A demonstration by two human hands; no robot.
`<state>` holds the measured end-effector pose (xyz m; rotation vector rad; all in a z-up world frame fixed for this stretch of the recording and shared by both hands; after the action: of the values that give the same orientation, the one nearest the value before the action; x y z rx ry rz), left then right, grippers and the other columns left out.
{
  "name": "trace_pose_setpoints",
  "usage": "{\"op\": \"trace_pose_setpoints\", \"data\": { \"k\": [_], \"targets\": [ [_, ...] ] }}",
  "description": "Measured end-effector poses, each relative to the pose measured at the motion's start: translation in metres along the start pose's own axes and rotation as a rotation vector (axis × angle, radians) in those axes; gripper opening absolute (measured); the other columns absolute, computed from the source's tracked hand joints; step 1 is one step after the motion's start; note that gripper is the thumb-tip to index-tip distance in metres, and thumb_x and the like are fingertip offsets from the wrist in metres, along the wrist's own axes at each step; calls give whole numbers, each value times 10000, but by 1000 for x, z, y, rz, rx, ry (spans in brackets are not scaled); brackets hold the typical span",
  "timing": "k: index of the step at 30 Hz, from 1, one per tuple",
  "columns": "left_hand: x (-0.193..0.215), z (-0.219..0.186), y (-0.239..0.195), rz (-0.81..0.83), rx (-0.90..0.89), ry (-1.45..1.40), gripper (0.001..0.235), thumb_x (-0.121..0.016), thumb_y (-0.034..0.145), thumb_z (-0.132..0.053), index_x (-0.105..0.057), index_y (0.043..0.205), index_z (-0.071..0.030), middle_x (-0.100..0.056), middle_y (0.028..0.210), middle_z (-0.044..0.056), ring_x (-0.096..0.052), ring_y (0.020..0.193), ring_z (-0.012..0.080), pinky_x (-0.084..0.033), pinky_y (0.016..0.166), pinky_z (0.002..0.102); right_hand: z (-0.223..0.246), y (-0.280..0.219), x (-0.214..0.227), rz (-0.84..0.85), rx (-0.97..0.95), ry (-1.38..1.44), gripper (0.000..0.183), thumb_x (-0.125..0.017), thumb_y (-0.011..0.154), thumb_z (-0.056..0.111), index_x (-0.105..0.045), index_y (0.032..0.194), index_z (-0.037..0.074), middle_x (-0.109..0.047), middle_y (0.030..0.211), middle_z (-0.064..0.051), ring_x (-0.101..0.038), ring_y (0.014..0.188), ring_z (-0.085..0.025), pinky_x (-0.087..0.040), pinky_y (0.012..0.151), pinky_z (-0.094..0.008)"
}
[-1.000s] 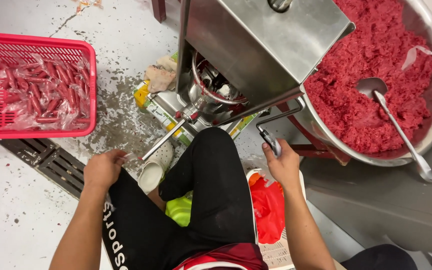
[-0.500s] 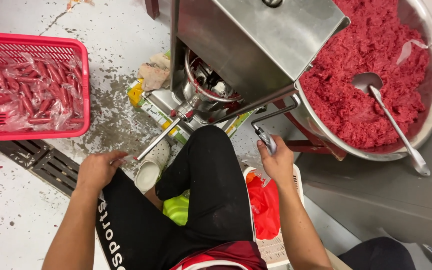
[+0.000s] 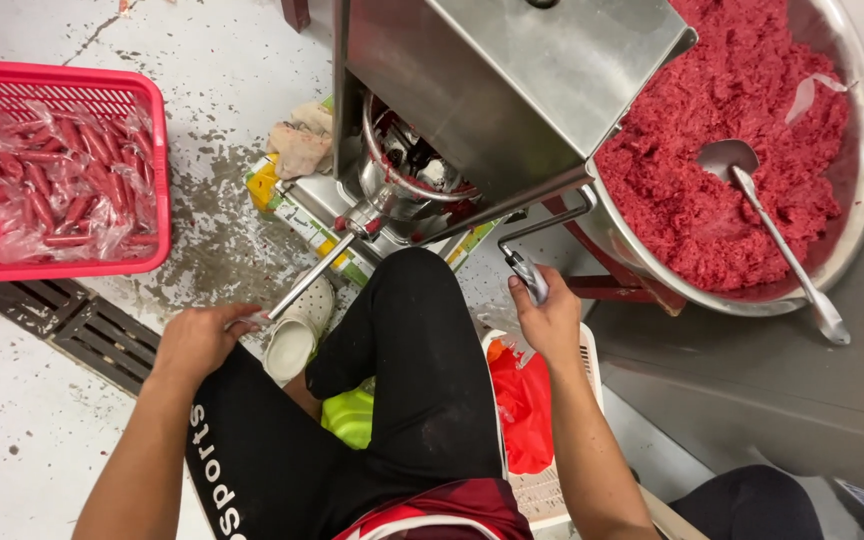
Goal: The person operates a manual sausage stuffer by turning a crank to push ground meat into plastic casings. They repeatedly attach a casing, crank the machine, and place the filled casing into a red basket.
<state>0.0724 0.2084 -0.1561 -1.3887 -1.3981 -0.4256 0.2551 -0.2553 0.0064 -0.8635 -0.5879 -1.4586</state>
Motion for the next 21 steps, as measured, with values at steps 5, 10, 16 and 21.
{"op": "trace_pose_setpoints", "data": {
  "k": [5, 10, 16, 21],
  "targets": [
    [-24, -21, 15, 78, -2, -123, 323, -718, 885, -497, -756, 1186, -387, -824, 1037, -48, -745, 1076, 269, -588, 974, 465, 9, -4, 0, -7, 41, -28, 364, -783, 882, 412, -752, 1160, 178, -737, 904, -203, -710, 948, -410, -533, 832, -479],
    [-32, -68, 50, 53, -1, -202, 431, -560, 1009, -462, -751, 1206, -129, -795, 1034, 163, -725, 1060, 407, -565, 974, 526, 43, -37, -4, 62, 285, -184, 305, -788, 855, 390, -782, 1056, 161, -752, 794, -151, -748, 819, -367, -573, 713, -442],
    [75, -181, 25, 36, -116, -595, 441, -449, 1082, -201, -507, 1500, -75, -735, 943, 170, -730, 783, 229, -615, 933, 419, 96, -151, 107, 325, 79, -391, 387, -760, 743, 546, -798, 1111, 433, -862, 859, 125, -787, 674, -122, -583, 754, -271],
    [-68, -79, 85, 213, -56, 47, 283, -484, 902, -168, -617, 1121, -48, -720, 1004, 208, -694, 923, 413, -567, 752, 507, 149, -117, 260, -248, 439, -325, 289, -832, 812, 219, -738, 1047, 79, -696, 895, -38, -605, 742, -147, -453, 709, -295]
  ]
}}
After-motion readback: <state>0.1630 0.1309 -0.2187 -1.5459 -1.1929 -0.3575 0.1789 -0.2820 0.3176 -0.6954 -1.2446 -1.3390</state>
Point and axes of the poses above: each hand's wrist, its own y-axis towards the middle knuckle, its own x-axis out of the back of the hand, z = x × y, the point moved 8 cm from there along y, towards the middle knuckle
